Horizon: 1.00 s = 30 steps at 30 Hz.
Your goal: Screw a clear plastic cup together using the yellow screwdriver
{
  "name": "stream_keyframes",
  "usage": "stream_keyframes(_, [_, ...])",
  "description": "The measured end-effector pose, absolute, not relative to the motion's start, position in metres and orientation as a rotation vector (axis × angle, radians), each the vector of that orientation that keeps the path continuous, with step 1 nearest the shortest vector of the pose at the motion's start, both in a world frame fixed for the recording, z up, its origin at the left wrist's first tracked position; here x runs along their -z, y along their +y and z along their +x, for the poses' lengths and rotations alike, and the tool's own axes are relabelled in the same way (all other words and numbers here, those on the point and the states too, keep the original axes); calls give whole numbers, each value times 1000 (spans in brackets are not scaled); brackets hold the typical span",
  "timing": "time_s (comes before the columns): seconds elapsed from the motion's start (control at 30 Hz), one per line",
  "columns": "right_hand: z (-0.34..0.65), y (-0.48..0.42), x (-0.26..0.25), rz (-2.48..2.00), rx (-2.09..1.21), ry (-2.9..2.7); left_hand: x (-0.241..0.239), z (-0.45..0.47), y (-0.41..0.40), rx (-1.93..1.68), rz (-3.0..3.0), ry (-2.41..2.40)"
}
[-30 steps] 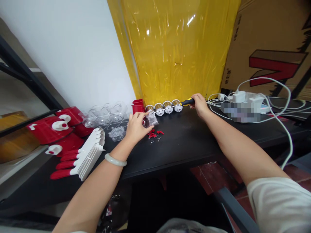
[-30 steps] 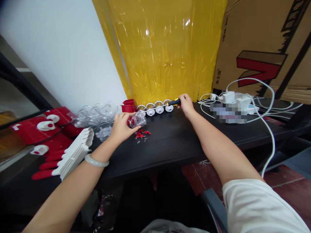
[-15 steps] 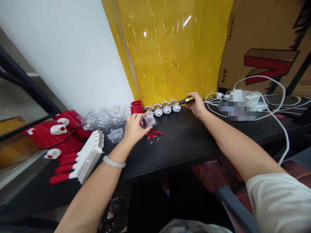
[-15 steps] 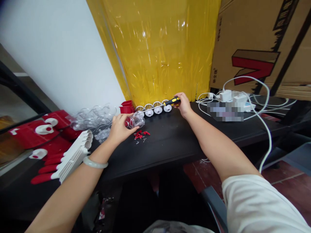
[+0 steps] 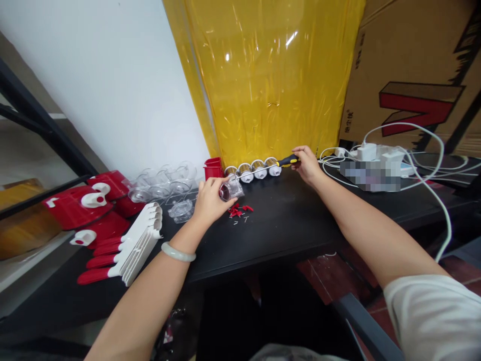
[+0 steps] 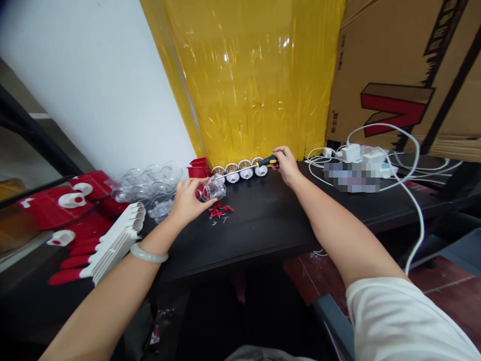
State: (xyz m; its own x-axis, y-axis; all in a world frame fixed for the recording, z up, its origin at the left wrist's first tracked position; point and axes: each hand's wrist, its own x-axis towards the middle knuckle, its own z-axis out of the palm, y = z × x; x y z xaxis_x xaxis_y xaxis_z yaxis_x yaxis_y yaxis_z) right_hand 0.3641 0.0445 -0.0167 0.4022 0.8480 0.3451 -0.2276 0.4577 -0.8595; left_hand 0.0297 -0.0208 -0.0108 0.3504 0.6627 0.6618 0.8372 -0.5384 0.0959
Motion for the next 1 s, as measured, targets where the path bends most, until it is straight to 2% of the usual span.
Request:
stream_keyframes(0.33, [366,40,16,-748,-886,-911,11,30,-21,969,-2360,-1342])
stream_keyframes(0.7, [371,53,23,-958,-602,-1041,12,29,-19,985,-2355,-1324])
stream_keyframes(1.0, [368,46,17,-870,-771,-975,12,29,-19,981,-2354,-1335])
